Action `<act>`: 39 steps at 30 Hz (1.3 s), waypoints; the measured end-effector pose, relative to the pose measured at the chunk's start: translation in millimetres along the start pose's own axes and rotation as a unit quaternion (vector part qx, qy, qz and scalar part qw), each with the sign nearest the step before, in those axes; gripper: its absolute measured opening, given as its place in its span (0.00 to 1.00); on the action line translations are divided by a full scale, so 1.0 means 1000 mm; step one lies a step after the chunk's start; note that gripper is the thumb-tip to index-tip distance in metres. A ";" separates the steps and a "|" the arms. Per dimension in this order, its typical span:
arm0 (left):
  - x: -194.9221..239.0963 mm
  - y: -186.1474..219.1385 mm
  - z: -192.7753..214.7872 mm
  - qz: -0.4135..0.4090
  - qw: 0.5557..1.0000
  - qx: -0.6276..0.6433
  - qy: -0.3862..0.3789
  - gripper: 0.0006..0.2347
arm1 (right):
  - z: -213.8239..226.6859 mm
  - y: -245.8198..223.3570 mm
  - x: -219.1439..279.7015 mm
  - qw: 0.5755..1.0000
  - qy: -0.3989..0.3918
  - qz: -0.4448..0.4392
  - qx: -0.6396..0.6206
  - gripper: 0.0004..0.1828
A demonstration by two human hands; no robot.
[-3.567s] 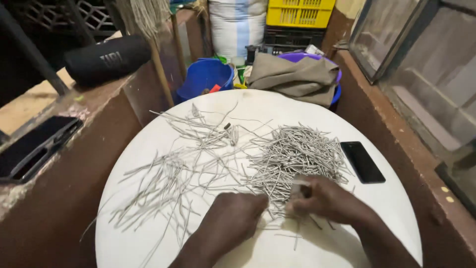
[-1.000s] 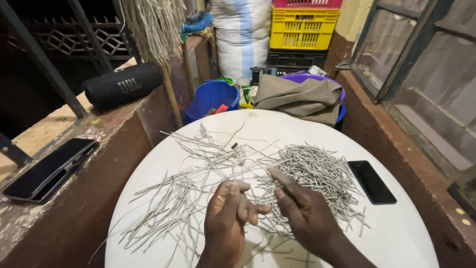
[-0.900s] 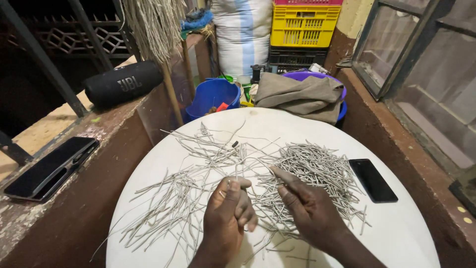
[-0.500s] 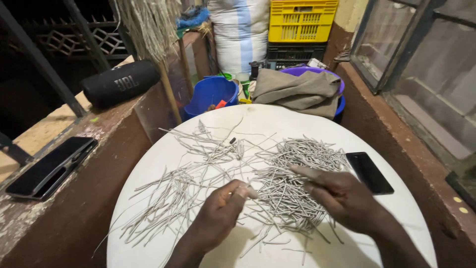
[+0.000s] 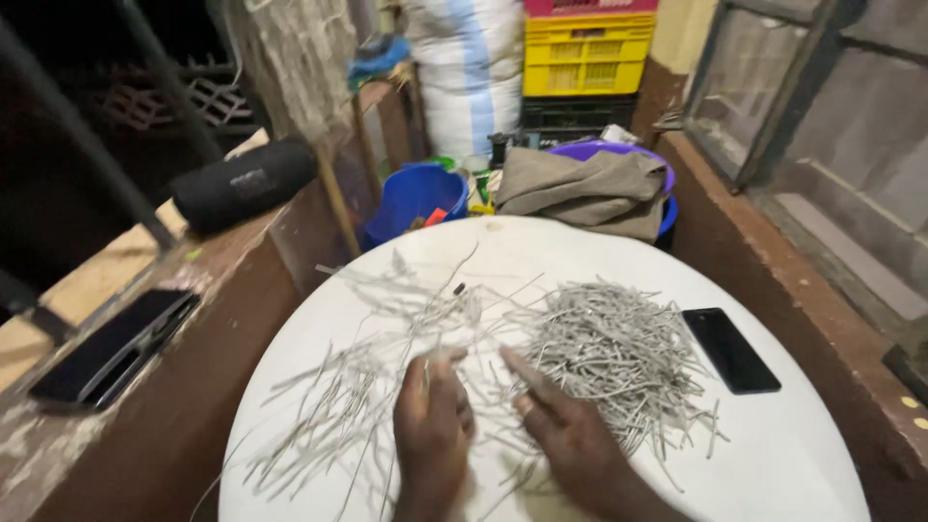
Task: Sorting and stacking thin metal rods on a table.
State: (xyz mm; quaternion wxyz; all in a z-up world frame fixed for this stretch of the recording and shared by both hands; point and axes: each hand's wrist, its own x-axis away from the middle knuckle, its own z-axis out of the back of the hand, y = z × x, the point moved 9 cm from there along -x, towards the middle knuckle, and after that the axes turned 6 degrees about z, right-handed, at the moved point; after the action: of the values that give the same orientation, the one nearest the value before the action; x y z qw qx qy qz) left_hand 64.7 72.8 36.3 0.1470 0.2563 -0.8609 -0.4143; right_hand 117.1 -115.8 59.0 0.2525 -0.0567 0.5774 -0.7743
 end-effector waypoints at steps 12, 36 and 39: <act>0.012 0.038 -0.032 -0.178 0.862 -0.428 -0.203 0.15 | 0.028 0.005 -0.009 0.977 -0.167 0.125 0.049 0.29; 0.009 0.017 -0.021 -0.149 0.934 -0.287 -0.154 0.12 | 0.005 0.023 0.000 0.988 -0.151 0.029 -0.004 0.29; 0.012 -0.012 -0.025 -0.034 0.980 0.119 -0.154 0.11 | -0.023 0.020 0.010 0.988 -0.068 0.017 -0.137 0.31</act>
State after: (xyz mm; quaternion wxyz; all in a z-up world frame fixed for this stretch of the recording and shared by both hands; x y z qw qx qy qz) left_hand 70.1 43.2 42.5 -0.0335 0.2337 -0.9074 -0.3478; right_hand 106.6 -104.7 30.8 0.2940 -0.1337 0.6604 -0.6780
